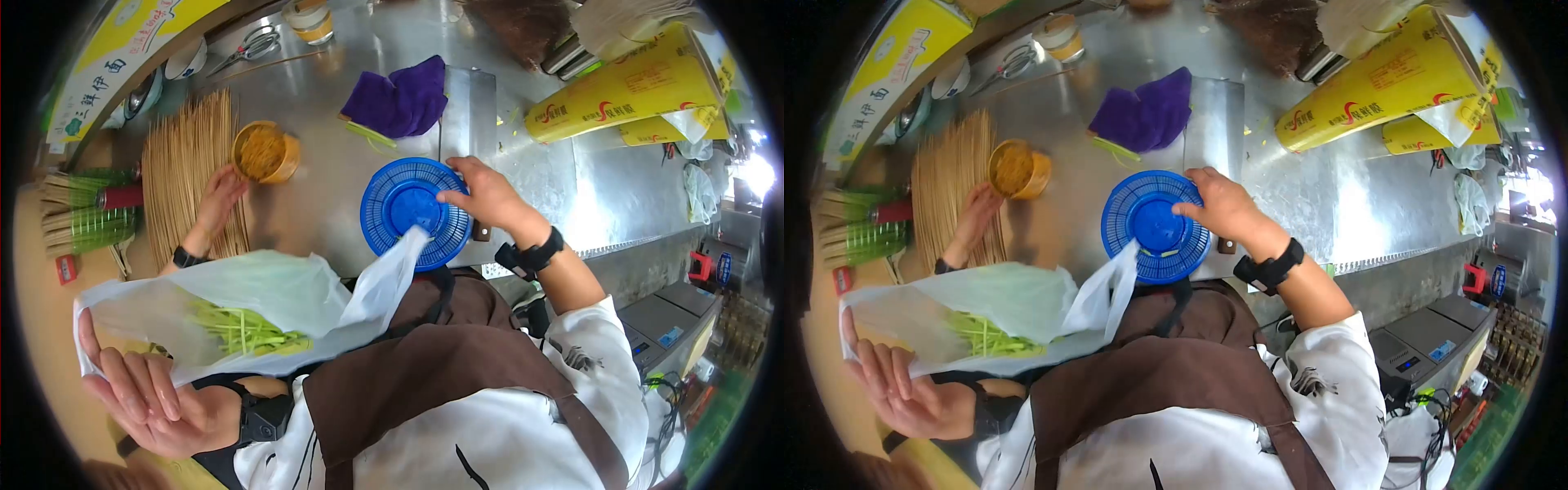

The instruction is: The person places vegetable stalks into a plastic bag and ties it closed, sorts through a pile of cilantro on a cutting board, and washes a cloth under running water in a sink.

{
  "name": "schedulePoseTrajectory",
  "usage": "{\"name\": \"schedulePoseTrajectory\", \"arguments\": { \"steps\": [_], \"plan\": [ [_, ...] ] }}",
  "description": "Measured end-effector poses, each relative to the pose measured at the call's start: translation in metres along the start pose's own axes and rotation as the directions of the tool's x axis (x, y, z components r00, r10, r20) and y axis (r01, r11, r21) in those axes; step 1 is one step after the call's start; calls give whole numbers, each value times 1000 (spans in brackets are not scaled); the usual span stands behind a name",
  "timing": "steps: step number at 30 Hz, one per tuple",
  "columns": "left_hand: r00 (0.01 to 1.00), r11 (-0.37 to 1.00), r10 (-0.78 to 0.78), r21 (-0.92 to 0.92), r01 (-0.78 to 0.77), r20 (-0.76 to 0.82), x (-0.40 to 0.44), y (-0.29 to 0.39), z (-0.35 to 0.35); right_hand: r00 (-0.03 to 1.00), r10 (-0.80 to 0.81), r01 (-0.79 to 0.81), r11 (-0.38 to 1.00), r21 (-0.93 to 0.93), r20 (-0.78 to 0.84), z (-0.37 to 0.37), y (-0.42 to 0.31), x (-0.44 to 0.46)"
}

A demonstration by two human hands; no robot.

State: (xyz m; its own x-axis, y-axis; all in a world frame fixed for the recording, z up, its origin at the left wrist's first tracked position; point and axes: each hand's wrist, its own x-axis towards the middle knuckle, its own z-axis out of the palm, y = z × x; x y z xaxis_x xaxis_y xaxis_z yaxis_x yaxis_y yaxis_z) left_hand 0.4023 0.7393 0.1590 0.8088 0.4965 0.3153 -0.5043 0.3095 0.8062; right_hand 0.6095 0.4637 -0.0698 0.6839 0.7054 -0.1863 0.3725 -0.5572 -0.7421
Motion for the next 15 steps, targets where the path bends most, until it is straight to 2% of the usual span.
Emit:
{"name": "schedulePoseTrajectory", "arguments": {
  "steps": [1, 2, 4, 5, 6, 8, 10, 12, 13, 15],
  "plan": [
    [992, 998, 46, 51, -41, -115, -2, 0, 4, 989, 112, -127, 976, -175, -91, 12, 4, 0],
    [968, 991, 105, 104, -83, -227, -4, 0, 6, 991, 103, -117, 978, -173, -85, 21, 10, 0],
    [964, 990, 123, 100, -101, -238, -9, 6, 6, 992, 69, -86, 982, -169, -104, 32, 15, 4],
    [961, 990, 132, 90, -113, -242, -12, 10, 5, 993, -23, 14, 997, -76, -118, 26, 18, 9],
    [958, 988, 142, 99, -121, -251, -14, 12, 4, 993, -35, 27, 997, -76, -109, 15, 21, 15],
    [959, 994, 100, 63, -87, -267, -19, 15, 2, 983, 144, -123, 978, 171, -116, -15, 28, 36],
    [952, 993, 91, 92, -67, -291, -21, 10, 3, 916, 206, -144, 970, 196, -344, -41, 28, 66],
    [947, 993, 77, 112, -43, -313, -21, 1, 2, 888, 296, -153, 912, 380, -352, -61, 34, 99],
    [947, 993, 29, 118, 10, -321, -20, -3, 0, 889, 293, -154, 915, 374, -351, -64, 41, 116],
    [941, 987, -50, 130, 99, -336, -16, -14, 0, 835, 420, -183, 821, 540, -356, -59, 49, 141]
  ]
}}
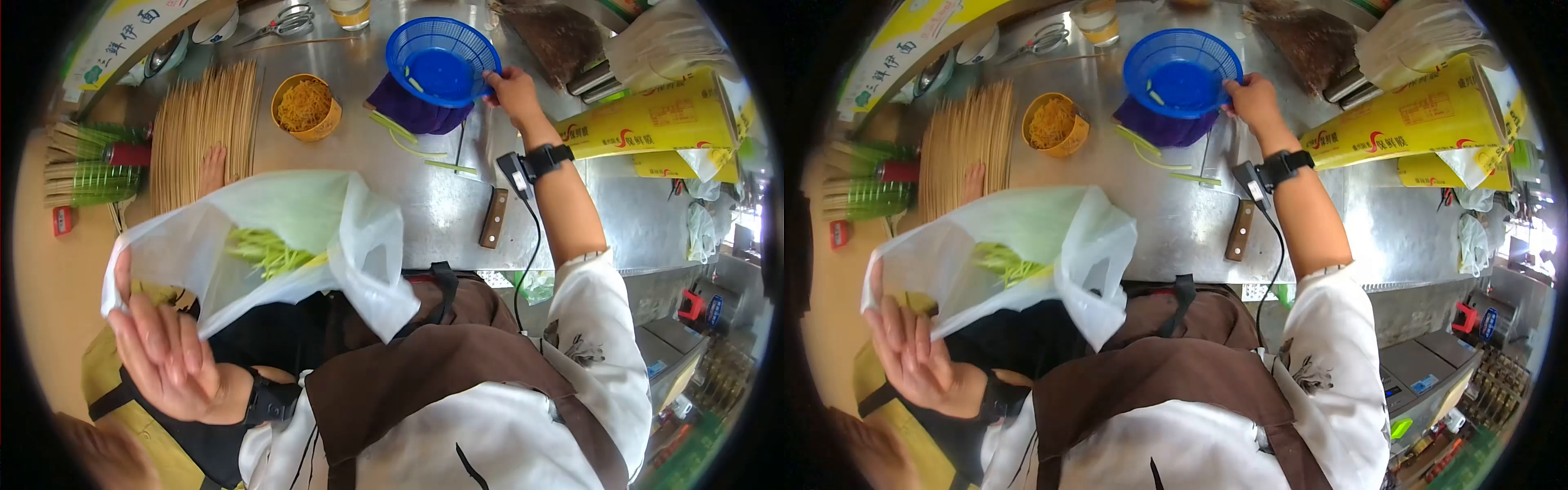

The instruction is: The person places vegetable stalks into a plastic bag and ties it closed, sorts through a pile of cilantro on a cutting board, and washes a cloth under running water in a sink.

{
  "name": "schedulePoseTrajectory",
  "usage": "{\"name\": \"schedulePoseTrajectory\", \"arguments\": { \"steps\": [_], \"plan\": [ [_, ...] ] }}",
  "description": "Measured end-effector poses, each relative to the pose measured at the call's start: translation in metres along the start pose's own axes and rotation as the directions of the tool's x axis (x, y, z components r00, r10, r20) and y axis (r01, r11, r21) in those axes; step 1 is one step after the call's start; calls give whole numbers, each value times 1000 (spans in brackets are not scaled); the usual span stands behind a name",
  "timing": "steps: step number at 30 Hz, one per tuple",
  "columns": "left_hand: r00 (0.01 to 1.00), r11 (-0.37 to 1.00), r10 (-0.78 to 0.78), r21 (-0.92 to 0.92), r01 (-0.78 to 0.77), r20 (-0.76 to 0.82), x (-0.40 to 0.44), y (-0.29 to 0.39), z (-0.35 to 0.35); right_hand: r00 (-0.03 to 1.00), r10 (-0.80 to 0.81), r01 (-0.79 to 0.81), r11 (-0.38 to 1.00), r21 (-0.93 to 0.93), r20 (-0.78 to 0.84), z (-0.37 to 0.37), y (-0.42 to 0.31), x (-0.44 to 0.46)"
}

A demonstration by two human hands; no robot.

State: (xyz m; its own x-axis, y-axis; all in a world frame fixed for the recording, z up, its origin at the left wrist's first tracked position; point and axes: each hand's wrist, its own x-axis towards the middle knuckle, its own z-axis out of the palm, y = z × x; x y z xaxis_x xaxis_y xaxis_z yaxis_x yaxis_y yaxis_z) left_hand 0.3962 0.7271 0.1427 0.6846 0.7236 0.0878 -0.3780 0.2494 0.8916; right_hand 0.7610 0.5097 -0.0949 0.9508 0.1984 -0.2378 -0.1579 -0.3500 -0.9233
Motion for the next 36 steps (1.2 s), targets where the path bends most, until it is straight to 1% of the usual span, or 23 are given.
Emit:
{"name": "schedulePoseTrajectory", "arguments": {
  "steps": [1, 3, 4, 5, 6, 8, 10, 11, 13, 14, 17, 19, 21, 23, 24, 25, 26, 27, 29, 30, 31, 34, 36],
  "plan": [
    [994, 999, -43, -1, 43, 100, 1, -6, -6, 1000, -1, 1, 1000, -3, 7, 3, 4, 1],
    [994, 996, -83, 21, 82, 64, 4, -17, -4, 974, 225, -195, 901, 389, -32, 13, 3, 0],
    [998, 996, -66, 65, 66, 0, 5, -24, -1, 976, 218, -191, 902, 387, -27, 18, 7, -8],
    [998, 996, -61, 63, 61, -5, 6, -27, -1, 990, 18, 0, 992, 129, -137, 23, 11, -27],
    [998, 994, -54, 90, 58, -44, 8, -29, -2, 960, -207, 180, 972, -152, -187, 29, 16, -44],
    [995, 992, -54, 111, 63, -80, 11, -33, -5, 896, -430, 439, 894, -85, 107, 52, 34, -72],
    [990, 986, -64, 143, 82, -123, 13, -40, -8, 773, -509, 631, 680, -373, 379, 72, 31, -90],
    [985, 981, -74, 168, 101, -158, 14, -44, -10, 773, -509, 630, 683, -370, 378, 82, 30, -91],
    [986, 982, -91, 154, 112, -142, 15, -49, -15, 766, -360, 643, 431, -633, 533, 101, 30, -87],
    [982, 976, -104, 172, 131, -160, 15, -53, -19, 770, -354, 638, 397, -660, 531, 108, 31, -85],
    [983, 970, -126, 193, 150, -134, 15, -63, -32, 803, -276, 596, 353, -721, 529, 119, 35, -83],
    [961, 913, -72, 371, 171, -266, 18, -73, -35, 820, -207, 572, 354, -740, 534, 121, 33, -87],
    [960, 874, -68, 447, 188, -271, 18, -82, -46, 827, -145, 556, 352, -753, 543, 124, 30, -89],
    [976, 605, -122, 765, 219, -183, 20, -87, -59, 861, -154, 507, 322, -800, 484, 129, 30, -88],
    [970, 590, -157, 770, 243, -186, 21, -89, -58, 859, -162, 511, 321, -798, 485, 127, 26, -86],
    [971, 592, -149, 770, 237, -185, 23, -91, -57, 851, -110, 508, 420, -752, 513, 121, 22, -82],
    [958, 707, -251, 651, 278, -136, 25, -93, -54, 836, -59, 493, 516, -700, 545, 115, 17, -80],
    [937, 794, -341, 512, 327, -70, 28, -98, -51, 833, -66, 500, 513, -698, 549, 110, 11, -79],
    [896, 864, -444, 279, 418, 32, 36, -126, -43, 823, -61, 250, 932, -263, 565, 99, -6, -84],
    [878, 835, -479, 309, 455, 5, 36, -142, -32, 823, -66, 186, 970, -159, 564, 95, -27, -96],
    [857, 802, -515, 340, 490, -22, 36, -156, -20, 824, -71, 189, 970, -154, 562, 94, -42, -107],
    [769, 760, -632, 267, 592, 94, 41, -187, -9, 783, -214, 359, 922, -144, 584, 95, -70, -140],
    [815, 827, -562, 104, 552, 141, 48, -201, -8, 667, -502, 688, 698, -197, 550, 99, -76, -155]
  ]
}}
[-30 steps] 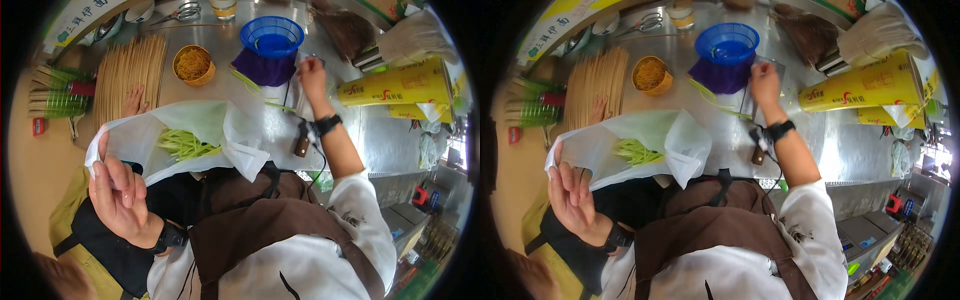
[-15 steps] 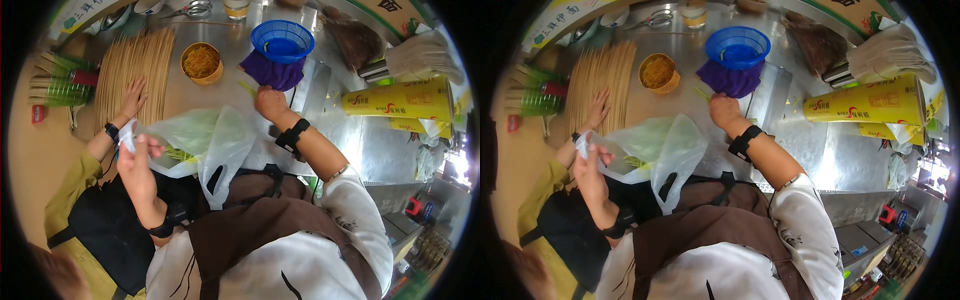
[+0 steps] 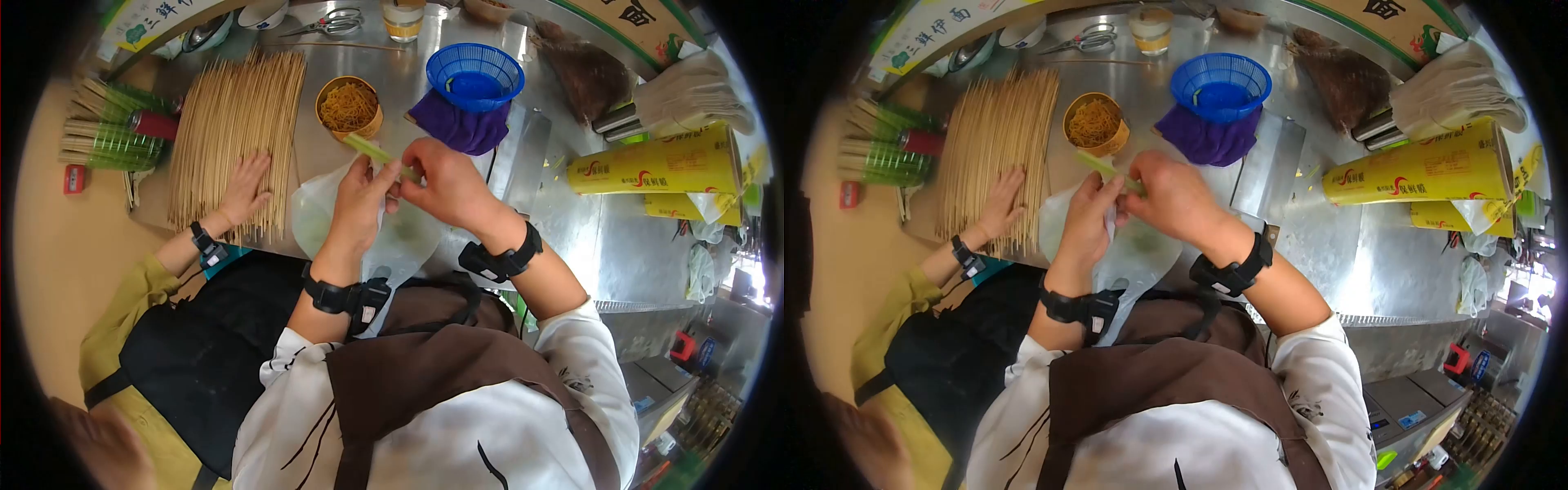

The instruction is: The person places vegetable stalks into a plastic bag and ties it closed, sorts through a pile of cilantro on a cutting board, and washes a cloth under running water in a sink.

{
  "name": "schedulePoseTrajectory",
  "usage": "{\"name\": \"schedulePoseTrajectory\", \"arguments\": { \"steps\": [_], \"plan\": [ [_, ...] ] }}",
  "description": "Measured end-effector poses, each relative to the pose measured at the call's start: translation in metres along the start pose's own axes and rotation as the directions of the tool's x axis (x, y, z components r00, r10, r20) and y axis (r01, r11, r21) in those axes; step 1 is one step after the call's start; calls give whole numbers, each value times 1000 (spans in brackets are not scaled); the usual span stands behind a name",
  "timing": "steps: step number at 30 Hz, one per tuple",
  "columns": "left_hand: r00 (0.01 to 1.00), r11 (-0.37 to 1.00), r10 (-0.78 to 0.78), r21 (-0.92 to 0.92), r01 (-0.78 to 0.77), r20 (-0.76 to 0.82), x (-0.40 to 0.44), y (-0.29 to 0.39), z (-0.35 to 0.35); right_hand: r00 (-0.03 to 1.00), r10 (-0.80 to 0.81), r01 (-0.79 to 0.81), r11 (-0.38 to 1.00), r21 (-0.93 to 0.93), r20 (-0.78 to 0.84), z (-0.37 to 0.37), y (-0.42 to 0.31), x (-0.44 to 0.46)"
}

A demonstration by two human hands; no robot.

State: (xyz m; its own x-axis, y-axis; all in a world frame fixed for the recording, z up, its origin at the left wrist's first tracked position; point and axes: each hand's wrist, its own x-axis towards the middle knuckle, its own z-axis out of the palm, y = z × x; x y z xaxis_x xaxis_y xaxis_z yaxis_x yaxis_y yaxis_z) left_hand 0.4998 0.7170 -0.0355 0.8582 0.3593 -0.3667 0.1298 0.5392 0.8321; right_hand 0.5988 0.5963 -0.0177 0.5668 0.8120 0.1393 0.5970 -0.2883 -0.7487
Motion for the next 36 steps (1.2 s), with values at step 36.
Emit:
{"name": "schedulePoseTrajectory", "arguments": {
  "steps": [36],
  "plan": [
    [994, 982, 36, -181, -55, -107, -1, -30, 9, 859, 441, -212, 770, 601, -261, 59, 18, -35]
  ]
}}
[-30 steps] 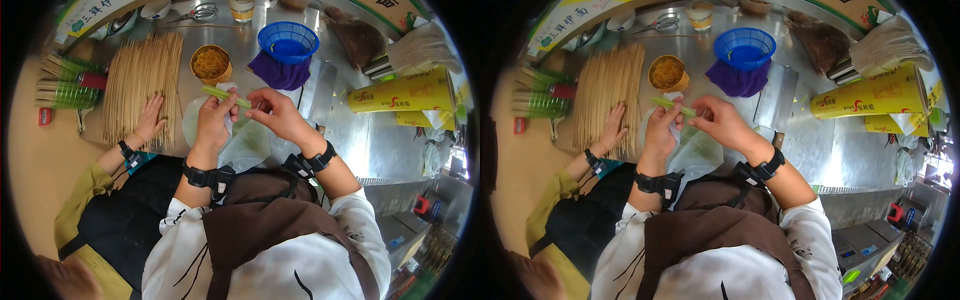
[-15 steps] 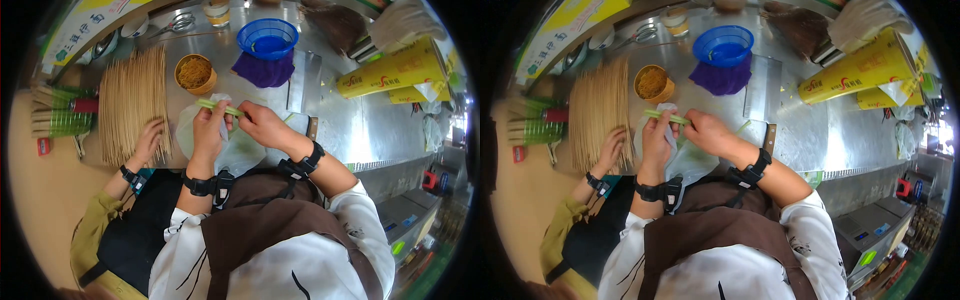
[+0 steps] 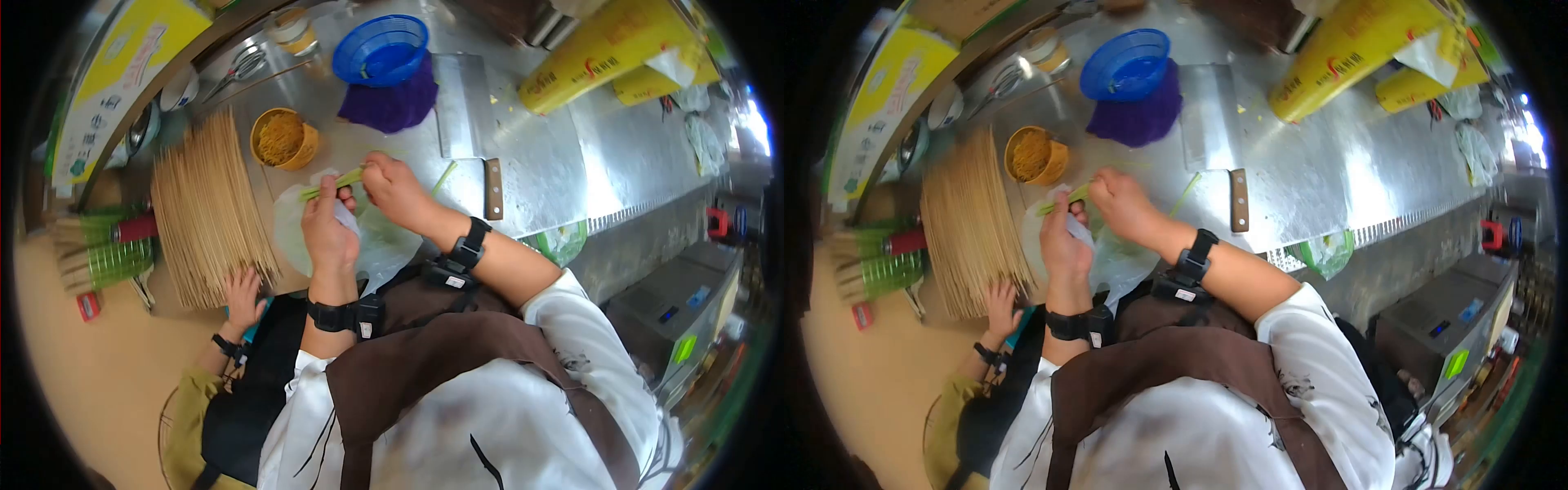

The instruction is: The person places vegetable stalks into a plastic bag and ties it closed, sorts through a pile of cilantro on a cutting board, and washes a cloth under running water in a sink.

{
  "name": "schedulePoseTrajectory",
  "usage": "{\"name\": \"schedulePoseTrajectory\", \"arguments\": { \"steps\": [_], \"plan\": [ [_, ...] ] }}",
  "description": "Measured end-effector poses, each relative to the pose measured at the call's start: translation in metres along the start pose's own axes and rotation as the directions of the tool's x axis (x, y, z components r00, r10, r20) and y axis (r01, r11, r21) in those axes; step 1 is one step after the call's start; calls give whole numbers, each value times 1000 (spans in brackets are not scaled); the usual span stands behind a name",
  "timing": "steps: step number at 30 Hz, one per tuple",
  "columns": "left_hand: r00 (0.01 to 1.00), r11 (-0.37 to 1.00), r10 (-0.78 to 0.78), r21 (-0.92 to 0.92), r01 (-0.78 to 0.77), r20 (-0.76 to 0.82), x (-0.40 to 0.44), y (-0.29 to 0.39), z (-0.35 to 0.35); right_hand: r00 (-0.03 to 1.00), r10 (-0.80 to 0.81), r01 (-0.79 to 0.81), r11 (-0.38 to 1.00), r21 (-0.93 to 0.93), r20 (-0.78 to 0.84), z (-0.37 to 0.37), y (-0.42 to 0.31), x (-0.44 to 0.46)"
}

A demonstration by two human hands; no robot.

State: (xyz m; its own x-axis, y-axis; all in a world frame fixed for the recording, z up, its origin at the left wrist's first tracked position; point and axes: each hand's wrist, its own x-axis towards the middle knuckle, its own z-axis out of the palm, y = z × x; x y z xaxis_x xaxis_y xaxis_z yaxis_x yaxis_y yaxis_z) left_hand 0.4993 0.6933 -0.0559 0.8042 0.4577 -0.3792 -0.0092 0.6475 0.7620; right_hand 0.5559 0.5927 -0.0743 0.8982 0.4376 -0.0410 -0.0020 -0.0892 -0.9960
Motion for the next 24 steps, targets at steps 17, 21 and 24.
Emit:
{"name": "schedulePoseTrajectory", "arguments": {
  "steps": [17, 21, 24],
  "plan": [
    [999, 954, -42, 299, 34, 21, 16, 45, -22, 388, -52, -156, 980, -121, -920, -340, 83, -258],
    [993, 949, -116, 299, 103, 26, 15, 48, -28, 469, -286, -797, 270, -540, -836, -342, 126, -276],
    [991, 953, -128, 282, 112, 40, 14, 55, -29, 494, -253, -607, 585, -538, -832, -323, 78, -227]
  ]
}}
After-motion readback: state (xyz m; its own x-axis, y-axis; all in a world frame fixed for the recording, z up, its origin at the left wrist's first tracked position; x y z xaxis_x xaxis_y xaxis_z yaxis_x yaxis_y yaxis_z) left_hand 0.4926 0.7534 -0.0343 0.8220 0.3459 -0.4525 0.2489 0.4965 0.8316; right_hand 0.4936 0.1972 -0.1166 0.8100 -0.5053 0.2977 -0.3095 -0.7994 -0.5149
